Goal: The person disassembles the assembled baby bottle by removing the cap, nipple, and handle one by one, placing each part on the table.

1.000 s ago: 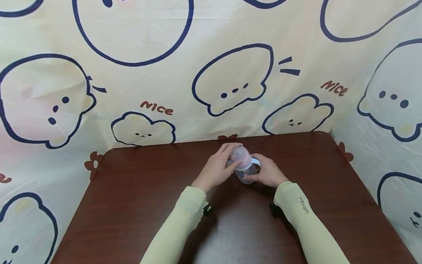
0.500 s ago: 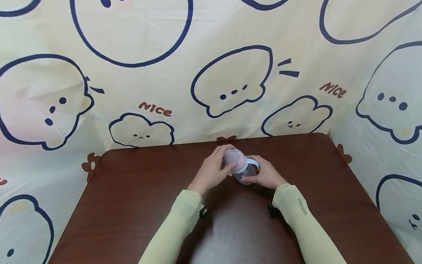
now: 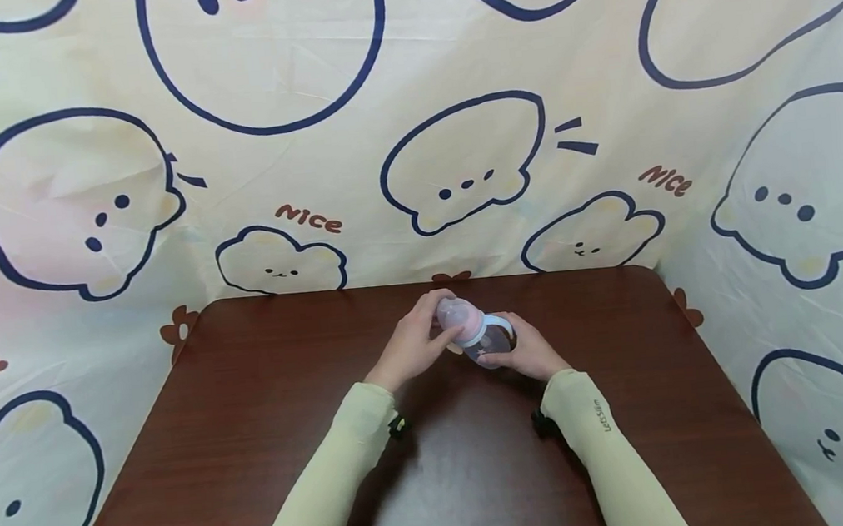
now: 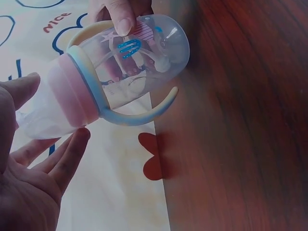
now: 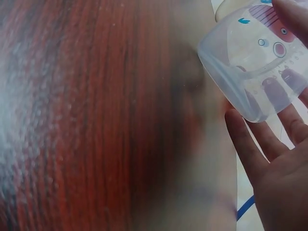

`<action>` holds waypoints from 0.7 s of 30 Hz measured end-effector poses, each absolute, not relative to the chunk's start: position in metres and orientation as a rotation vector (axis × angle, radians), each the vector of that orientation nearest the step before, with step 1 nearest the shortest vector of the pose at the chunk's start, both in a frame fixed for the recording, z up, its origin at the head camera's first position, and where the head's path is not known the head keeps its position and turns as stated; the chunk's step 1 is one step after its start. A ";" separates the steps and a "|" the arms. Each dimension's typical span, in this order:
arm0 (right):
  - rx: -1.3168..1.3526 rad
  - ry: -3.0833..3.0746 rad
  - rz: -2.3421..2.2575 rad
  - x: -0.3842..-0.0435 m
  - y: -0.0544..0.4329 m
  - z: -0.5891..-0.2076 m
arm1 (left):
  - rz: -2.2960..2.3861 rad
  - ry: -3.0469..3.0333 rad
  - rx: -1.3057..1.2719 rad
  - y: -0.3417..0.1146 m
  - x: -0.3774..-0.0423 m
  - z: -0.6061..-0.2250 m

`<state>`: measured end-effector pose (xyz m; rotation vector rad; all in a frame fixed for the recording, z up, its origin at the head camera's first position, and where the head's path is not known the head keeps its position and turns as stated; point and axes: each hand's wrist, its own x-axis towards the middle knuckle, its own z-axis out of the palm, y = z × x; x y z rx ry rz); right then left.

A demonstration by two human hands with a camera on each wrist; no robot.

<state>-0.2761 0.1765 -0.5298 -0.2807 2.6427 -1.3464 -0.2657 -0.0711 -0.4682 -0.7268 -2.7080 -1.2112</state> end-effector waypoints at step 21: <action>-0.303 2.611 -1.365 -0.277 0.176 -0.535 | -1.243 -2.780 -0.806 -0.090 -0.267 -0.479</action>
